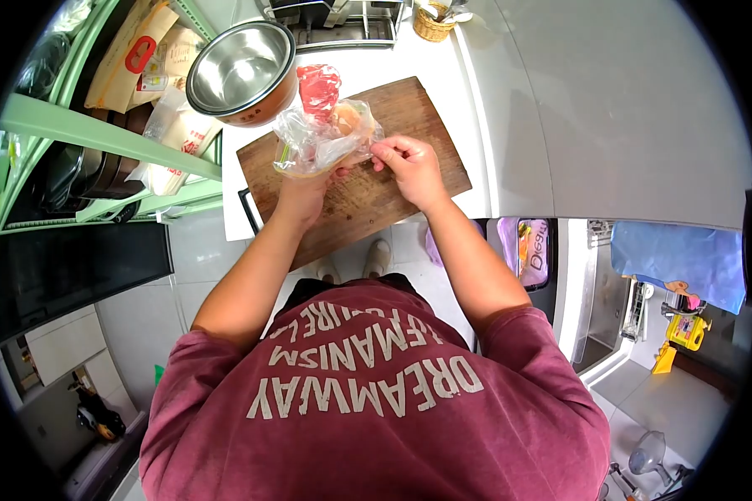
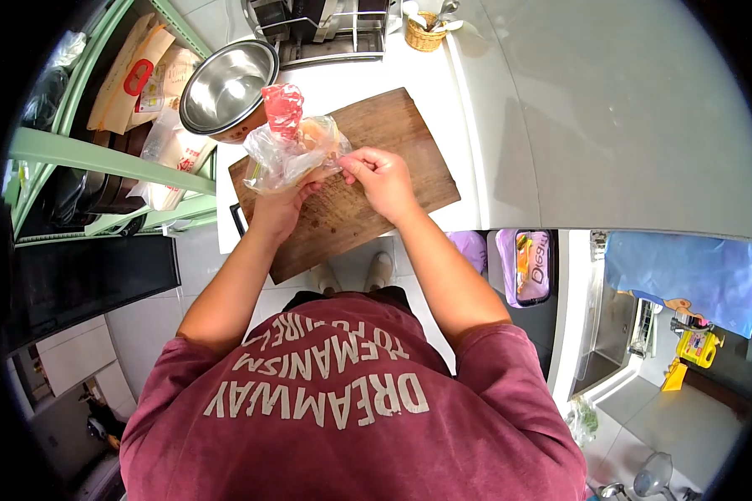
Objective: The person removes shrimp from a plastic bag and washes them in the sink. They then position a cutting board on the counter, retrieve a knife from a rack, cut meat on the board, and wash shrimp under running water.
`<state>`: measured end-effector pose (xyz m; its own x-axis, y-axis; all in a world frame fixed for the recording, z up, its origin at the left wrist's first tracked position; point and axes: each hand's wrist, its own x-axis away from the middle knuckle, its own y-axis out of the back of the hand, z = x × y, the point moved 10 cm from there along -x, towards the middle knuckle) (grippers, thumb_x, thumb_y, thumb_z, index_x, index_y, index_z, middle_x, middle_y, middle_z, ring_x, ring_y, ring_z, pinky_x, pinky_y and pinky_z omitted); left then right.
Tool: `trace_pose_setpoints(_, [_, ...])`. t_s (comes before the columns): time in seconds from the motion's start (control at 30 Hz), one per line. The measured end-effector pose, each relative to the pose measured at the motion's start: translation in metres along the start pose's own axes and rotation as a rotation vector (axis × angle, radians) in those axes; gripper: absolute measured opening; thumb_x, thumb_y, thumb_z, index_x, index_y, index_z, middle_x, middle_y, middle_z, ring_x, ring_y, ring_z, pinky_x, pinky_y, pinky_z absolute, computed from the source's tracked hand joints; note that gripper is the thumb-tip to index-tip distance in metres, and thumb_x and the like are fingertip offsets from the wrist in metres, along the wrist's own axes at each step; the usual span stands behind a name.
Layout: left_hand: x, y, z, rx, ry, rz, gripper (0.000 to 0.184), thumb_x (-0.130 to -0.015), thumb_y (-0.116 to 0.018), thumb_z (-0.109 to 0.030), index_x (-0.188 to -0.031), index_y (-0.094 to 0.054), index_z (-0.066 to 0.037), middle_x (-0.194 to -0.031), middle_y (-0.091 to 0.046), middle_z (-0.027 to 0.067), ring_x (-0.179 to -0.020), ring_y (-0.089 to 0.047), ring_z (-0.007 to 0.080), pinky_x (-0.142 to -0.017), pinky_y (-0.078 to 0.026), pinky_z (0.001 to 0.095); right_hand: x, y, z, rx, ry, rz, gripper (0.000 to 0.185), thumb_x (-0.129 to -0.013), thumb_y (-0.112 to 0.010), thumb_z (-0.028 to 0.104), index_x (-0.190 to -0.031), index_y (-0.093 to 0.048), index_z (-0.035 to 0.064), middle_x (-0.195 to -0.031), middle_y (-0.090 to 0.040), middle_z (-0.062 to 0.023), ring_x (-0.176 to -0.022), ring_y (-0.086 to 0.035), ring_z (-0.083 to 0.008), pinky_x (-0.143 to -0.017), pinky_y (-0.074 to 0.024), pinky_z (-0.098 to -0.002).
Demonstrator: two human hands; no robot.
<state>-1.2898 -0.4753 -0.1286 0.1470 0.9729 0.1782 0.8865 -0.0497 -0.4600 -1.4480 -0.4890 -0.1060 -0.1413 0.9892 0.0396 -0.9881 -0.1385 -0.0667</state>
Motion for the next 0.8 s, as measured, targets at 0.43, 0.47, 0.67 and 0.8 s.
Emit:
trace_pose_setpoints(0.43, [0.001, 0.011, 0.023, 0.28, 0.118, -0.005, 0.017, -0.092, -0.057, -0.013, -0.109, -0.055, -0.01, -0.093, -0.058, 0.0002, -0.081, -0.052, 0.0127, -0.075, -0.045, 0.0297, 0.03, -0.063, 0.031, 0.809, 0.423, 0.242, 0.017, -0.084, -0.061, 0.014, -0.098, -0.067, 0.0067, -0.096, -0.065, -0.0133, -0.084, -0.062, -0.0329, -0.073, -0.0504, -0.0409])
trace_pose_setpoints(0.47, [0.002, 0.014, 0.025, 0.27, 0.136, -0.021, 0.017, -0.092, -0.057, -0.014, -0.108, -0.055, -0.011, -0.092, -0.057, -0.0001, -0.079, -0.051, 0.0123, -0.074, -0.044, 0.0296, 0.03, -0.066, 0.03, 0.895, 0.437, 0.291, 0.018, -0.084, -0.061, 0.015, -0.099, -0.067, 0.0068, -0.097, -0.065, -0.0133, -0.085, -0.062, -0.0327, -0.074, -0.0505, -0.041])
trace_pose_setpoints(0.67, [-0.009, 0.04, 0.025, 0.199, 0.078, -0.048, 0.023, -0.091, -0.057, -0.01, -0.114, -0.054, -0.01, -0.103, -0.06, 0.0017, -0.089, -0.056, 0.0134, -0.076, -0.046, 0.03, 0.002, 0.014, -0.013, 0.141, -0.037, -0.068, 0.026, -0.088, -0.063, 0.018, -0.11, -0.064, 0.0034, -0.093, -0.068, -0.005, -0.078, -0.064, -0.0155, -0.071, -0.0505, -0.0292])
trace_pose_setpoints(0.8, [-0.004, 0.027, 0.017, 0.181, 0.068, -0.056, 0.026, -0.09, -0.06, -0.01, -0.115, -0.054, -0.01, -0.108, -0.06, 0.0023, -0.095, -0.057, 0.0141, -0.078, -0.047, 0.029, 0.002, -0.015, 0.002, 0.223, 0.045, 0.049, 0.029, -0.083, -0.07, 0.014, -0.109, -0.063, 0.002, -0.083, -0.065, 0.0001, -0.07, -0.055, -0.007, -0.067, -0.049, -0.0233])
